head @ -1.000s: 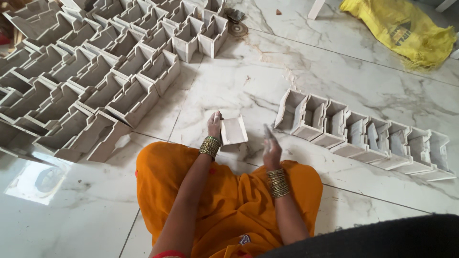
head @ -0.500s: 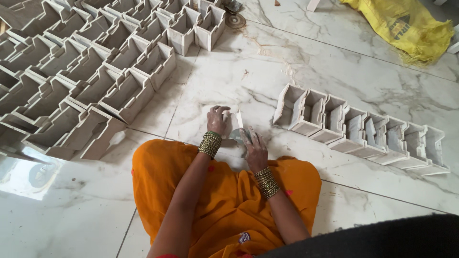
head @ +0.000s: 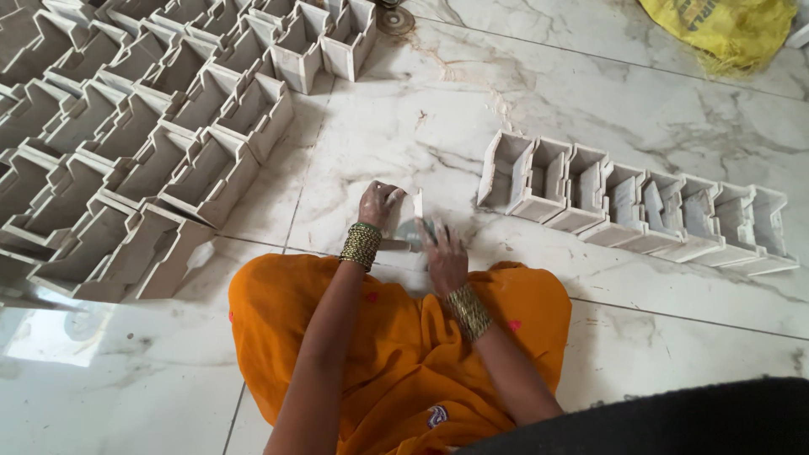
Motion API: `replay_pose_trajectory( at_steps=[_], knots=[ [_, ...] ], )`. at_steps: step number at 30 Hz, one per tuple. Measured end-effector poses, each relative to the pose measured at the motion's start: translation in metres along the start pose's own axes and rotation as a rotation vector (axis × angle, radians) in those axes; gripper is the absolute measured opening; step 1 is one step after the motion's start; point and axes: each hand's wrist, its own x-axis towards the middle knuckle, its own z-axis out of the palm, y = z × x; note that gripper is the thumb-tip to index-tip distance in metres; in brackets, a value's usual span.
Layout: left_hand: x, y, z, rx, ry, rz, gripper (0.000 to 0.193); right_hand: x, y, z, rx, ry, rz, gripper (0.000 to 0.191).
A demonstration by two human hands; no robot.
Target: The person sits on the floor and assembles white plastic mold parts, fitting rectangular mold pieces into slotted mold frames one at a time and arranging the completed molds into rows on the floor.
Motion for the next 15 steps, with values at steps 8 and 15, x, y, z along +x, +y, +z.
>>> replay_pose_trajectory(
  at_steps=[8,15],
  knots=[
    [-0.001,0.006,0.003,-0.088,-0.045,-0.052,0.033,0.049,0.013,-0.001,-0.064,-0.031,-0.002,0.073],
    [0.001,0.003,0.009,-0.104,0.035,-0.023,0.037,-0.022,0.001,-0.019,-0.047,-0.077,-0.105,0.073]
  ],
)
